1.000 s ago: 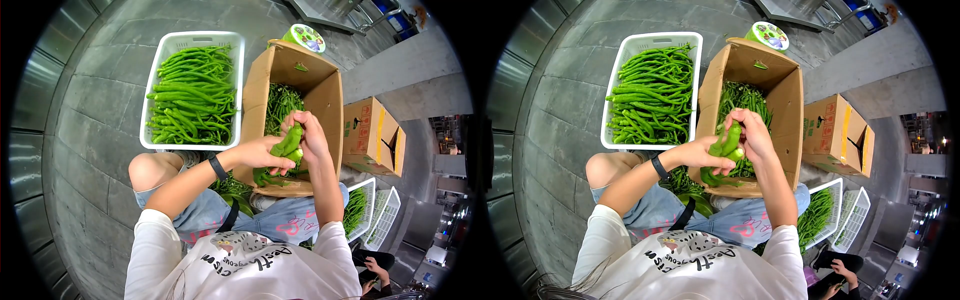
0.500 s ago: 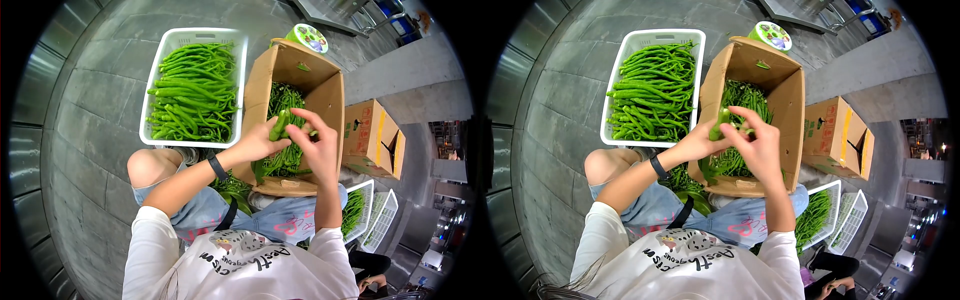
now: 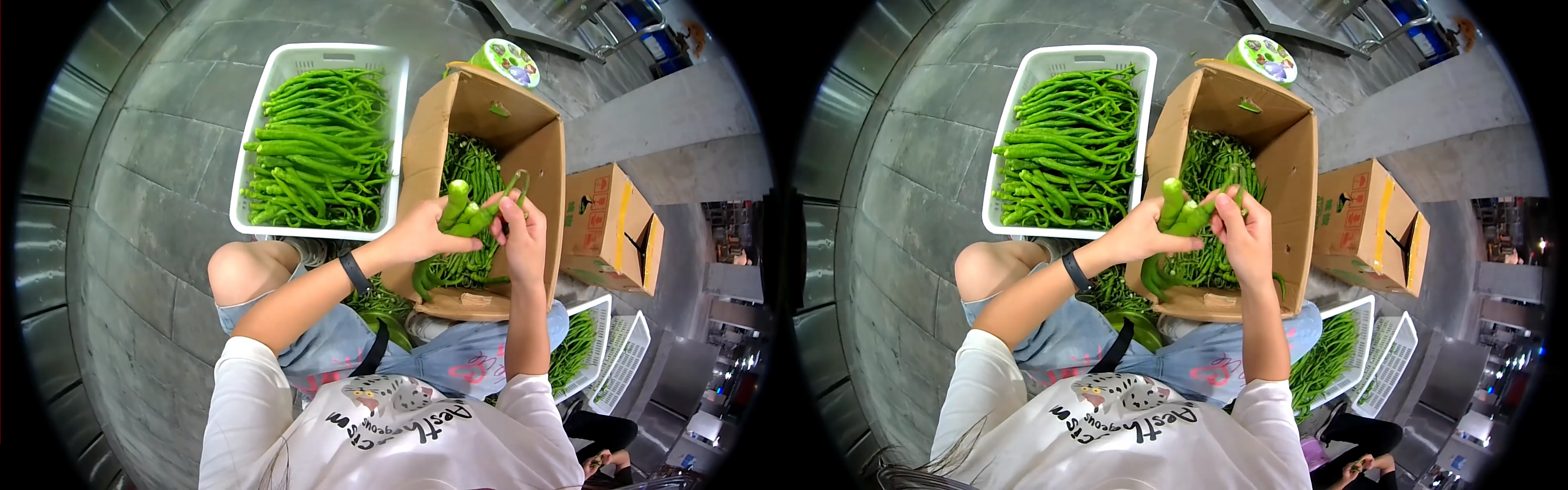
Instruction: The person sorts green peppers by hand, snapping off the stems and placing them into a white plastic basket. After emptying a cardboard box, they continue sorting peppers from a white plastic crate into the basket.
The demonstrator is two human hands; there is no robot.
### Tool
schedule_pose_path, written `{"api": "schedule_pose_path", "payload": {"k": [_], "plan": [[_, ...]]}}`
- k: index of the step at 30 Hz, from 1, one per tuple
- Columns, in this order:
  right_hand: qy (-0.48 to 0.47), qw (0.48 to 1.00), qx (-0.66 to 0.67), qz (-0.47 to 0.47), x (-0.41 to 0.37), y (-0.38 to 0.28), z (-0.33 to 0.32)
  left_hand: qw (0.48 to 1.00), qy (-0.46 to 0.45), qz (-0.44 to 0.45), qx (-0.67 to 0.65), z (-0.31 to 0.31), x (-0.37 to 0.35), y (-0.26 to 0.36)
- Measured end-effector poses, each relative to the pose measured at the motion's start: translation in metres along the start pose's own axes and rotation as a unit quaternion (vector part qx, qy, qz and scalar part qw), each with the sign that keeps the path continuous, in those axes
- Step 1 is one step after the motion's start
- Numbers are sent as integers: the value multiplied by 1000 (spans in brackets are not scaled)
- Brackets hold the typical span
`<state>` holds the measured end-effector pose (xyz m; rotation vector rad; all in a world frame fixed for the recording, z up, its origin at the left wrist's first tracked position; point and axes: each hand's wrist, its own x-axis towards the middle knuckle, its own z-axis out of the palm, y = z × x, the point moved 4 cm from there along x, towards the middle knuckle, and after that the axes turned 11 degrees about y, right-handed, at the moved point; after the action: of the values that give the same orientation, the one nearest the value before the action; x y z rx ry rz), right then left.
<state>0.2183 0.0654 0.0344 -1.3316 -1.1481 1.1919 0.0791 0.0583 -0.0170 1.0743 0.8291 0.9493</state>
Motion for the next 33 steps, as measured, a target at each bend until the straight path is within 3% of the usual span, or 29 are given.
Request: {"api": "schedule_pose_path", "payload": {"k": [2, 3, 5, 7, 9, 12, 14, 15, 17, 20, 21, 23, 25, 29, 31, 33], "plan": [[29, 999, 34, 19, 3, 6, -2, 1000, -14, -22, -11, 1, 0, -1], [-23, 984, 154, 87, 5, 10, 0, 999, -11, -34, -24, 1, -1, 1], [-125, 891, 380, 217, 10, 14, -1, 997, -5, -59, -52, 3, -1, 4], [-88, 896, 380, 214, 16, 19, -7, 996, 16, -40, -75, -9, 9, -2], [-28, 915, 352, 194, 20, 19, -13, 980, 75, -26, -183, -30, 17, -2], [42, 996, 25, 77, 40, 63, -52, 931, 161, -25, -326, -80, 28, 17], [44, 964, -260, 34, 51, 103, -82, 869, 185, 17, -459, -117, 34, 29], [30, 914, -404, 10, 52, 120, -96, 842, 161, 45, -513, -136, 35, 34], [-11, 878, -475, 65, 50, 160, -118, 819, 141, 106, -546, -171, 34, 42], [-47, 852, -520, 23, 35, 201, -142, 803, 225, 150, -531, -211, 39, 50], [-48, 859, -508, 39, 33, 210, -150, 801, 231, 152, -530, -227, 44, 48], [-50, 872, -481, 72, 31, 226, -160, 771, 348, 172, -506, -256, 49, 42], [-48, 885, -453, 99, 27, 226, -162, 739, 409, 187, -501, -298, 60, 20], [-53, 902, -411, 122, 22, 222, -169, 693, 560, 142, -430, -357, 69, -33], [-41, 898, -421, 126, 26, 231, -178, 768, 575, 73, -272, -396, 70, -68], [-37, 882, -449, 137, 31, 234, -182, 673, 711, 61, -193, -386, 62, -69]]}}
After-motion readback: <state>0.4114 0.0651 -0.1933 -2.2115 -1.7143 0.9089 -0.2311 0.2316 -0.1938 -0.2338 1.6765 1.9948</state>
